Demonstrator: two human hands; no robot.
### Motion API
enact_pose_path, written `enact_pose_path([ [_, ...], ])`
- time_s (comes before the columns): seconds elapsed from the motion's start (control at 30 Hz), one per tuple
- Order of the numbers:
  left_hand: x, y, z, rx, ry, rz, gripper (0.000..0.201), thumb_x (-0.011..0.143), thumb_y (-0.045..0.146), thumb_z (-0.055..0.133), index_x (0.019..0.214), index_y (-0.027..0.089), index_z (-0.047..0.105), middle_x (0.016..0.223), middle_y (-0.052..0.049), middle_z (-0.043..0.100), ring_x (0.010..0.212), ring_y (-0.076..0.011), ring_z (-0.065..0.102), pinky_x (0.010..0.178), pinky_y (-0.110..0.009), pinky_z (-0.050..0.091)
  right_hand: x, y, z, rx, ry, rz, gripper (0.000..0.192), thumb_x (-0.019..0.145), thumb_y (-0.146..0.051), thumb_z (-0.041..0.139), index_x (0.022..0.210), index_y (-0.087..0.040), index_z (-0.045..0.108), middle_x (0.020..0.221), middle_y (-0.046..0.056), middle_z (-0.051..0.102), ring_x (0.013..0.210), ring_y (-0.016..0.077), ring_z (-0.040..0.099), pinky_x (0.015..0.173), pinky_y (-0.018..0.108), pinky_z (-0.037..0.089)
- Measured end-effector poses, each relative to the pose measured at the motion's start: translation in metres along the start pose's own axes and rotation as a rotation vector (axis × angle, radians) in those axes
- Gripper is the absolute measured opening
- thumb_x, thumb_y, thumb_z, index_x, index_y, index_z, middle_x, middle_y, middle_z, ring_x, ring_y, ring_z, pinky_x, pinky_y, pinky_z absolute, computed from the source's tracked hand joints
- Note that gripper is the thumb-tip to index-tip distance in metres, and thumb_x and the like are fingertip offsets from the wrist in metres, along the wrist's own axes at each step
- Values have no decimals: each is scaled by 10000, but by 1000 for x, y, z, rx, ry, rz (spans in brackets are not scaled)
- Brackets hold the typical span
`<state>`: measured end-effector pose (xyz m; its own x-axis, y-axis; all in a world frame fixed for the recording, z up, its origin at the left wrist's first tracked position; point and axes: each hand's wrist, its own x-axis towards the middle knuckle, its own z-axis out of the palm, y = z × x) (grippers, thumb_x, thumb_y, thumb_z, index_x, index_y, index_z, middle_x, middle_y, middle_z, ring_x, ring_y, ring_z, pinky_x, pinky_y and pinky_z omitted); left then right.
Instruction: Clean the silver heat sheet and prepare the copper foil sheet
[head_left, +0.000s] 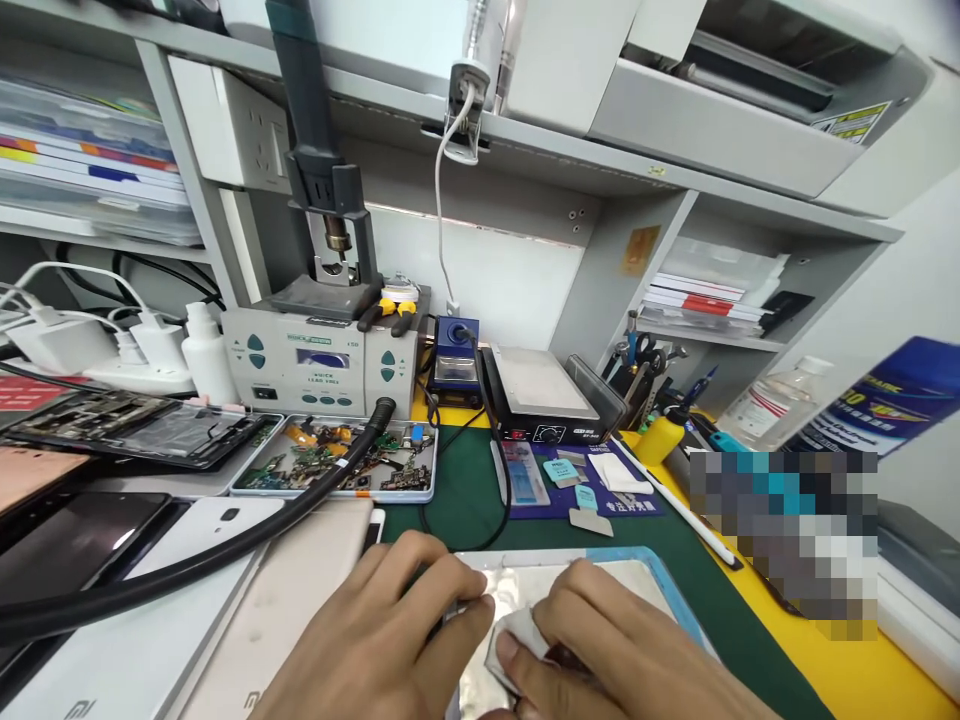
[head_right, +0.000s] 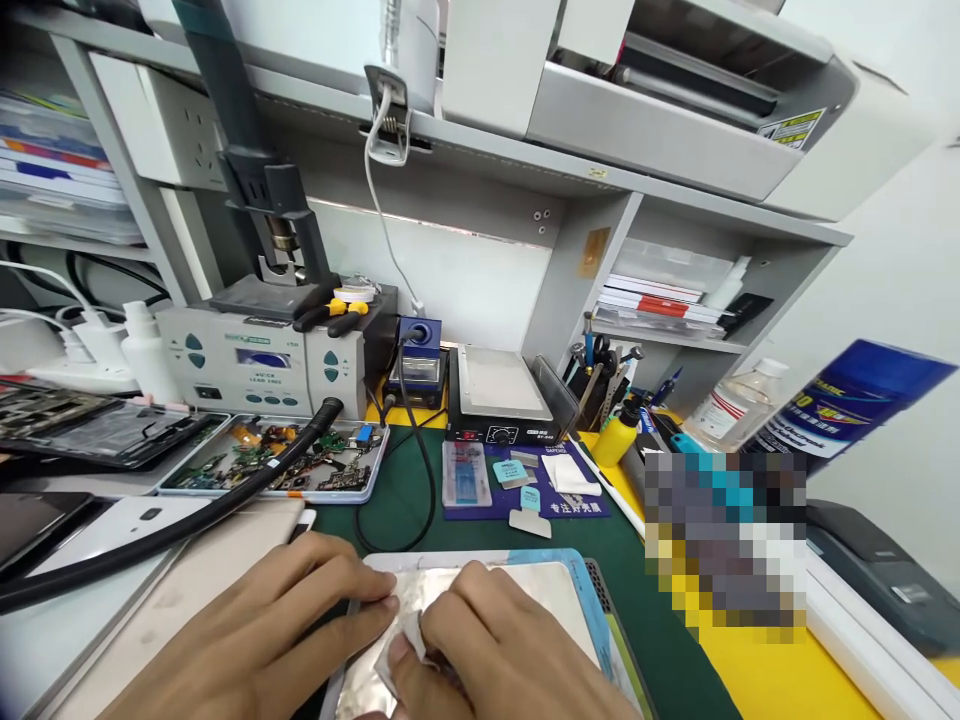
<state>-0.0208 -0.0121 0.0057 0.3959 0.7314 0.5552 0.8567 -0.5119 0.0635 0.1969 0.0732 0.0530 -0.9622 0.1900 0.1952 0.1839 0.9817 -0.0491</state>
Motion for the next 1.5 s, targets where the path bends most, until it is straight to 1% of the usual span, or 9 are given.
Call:
enact_pose_path([
  [0.37, -5, -6, 5, -25, 2, -23, 257, 865, 378, 690, 1082, 253, 634, 1051, 49, 696, 935, -183, 593, 813, -276, 532, 1, 0, -1, -117, -12, -53, 200, 1020, -198, 485, 1014, -223, 683, 832, 31, 639, 756, 177, 548, 628, 269, 442],
  [0.53, -4, -6, 5, -27, -19, -31, 280, 874, 434, 678, 1090, 262, 629, 1057, 54, 702, 943, -192, 598, 816, -292, 535, 1, 1, 3, -118, 100, -29, 156, 998, -282, 548, 1033, -214, 683, 772, 18, 616, 733, 196, 511, 620, 306, 417],
  [0.67, -3, -4, 5, -52, 2, -81, 210, 878, 381, 684, 1045, 268, 625, 1041, 57, 705, 915, -179, 607, 818, -282, 523, 2, -2, -1, -117, -2, -60, 165, 1002, -205, 527, 997, -212, 692, 810, 27, 624, 763, 183, 521, 638, 297, 409],
  [0.77, -3, -2, 6, -72, 5, -107, 267, 859, 434, 700, 1063, 282, 617, 1030, 61, 706, 903, -178, 613, 813, -288, 519, 3, 0, 3, -125, 100, -62, 206, 1015, -215, 505, 934, -211, 695, 726, 18, 586, 704, 181, 483, 592, 309, 367],
  [0.9, -4, 1, 6, -53, 0, -138, 358, 834, 525, 693, 1088, 286, 610, 997, 58, 698, 888, -196, 613, 757, -320, 521, 5, 4, 18, -141, 176, -40, 168, 991, -256, 540, 1035, -178, 683, 759, 34, 593, 722, 195, 478, 593, 331, 366],
  [1.03, -3, 2, 5, 68, 38, -105, 492, 846, 466, 686, 1265, 249, 546, 982, 27, 695, 856, -211, 616, 714, -339, 520, 4, 3, 20, -111, 183, -92, 210, 979, -266, 580, 794, -202, 658, 661, -3, 547, 643, 163, 451, 535, 327, 308],
  [1.23, 0, 4, 6, 110, 58, -100, 610, 857, 497, 646, 1360, 193, 483, 1010, -5, 699, 880, -228, 616, 752, -367, 524, 5, -2, 4, -80, 86, 58, 123, 945, -210, 594, 1014, -197, 696, 840, 33, 630, 784, 195, 506, 656, 337, 384],
  [1.4, -1, 5, 5, 86, 47, -127, 604, 882, 495, 613, 1382, 184, 478, 1010, -18, 695, 891, -229, 608, 780, -374, 515, 3, 6, 10, -36, 191, -74, 142, 949, -256, 610, 852, -226, 710, 686, 2, 539, 663, 168, 433, 551, 312, 307],
  [1.5, -2, 7, 5, 77, 26, -148, 623, 856, 504, 637, 1376, 192, 494, 1042, -27, 692, 922, -244, 602, 808, -393, 507, 5, 5, 5, -34, 67, 57, 188, 947, -212, 567, 1068, -215, 711, 799, 36, 604, 774, 204, 495, 660, 333, 391],
])
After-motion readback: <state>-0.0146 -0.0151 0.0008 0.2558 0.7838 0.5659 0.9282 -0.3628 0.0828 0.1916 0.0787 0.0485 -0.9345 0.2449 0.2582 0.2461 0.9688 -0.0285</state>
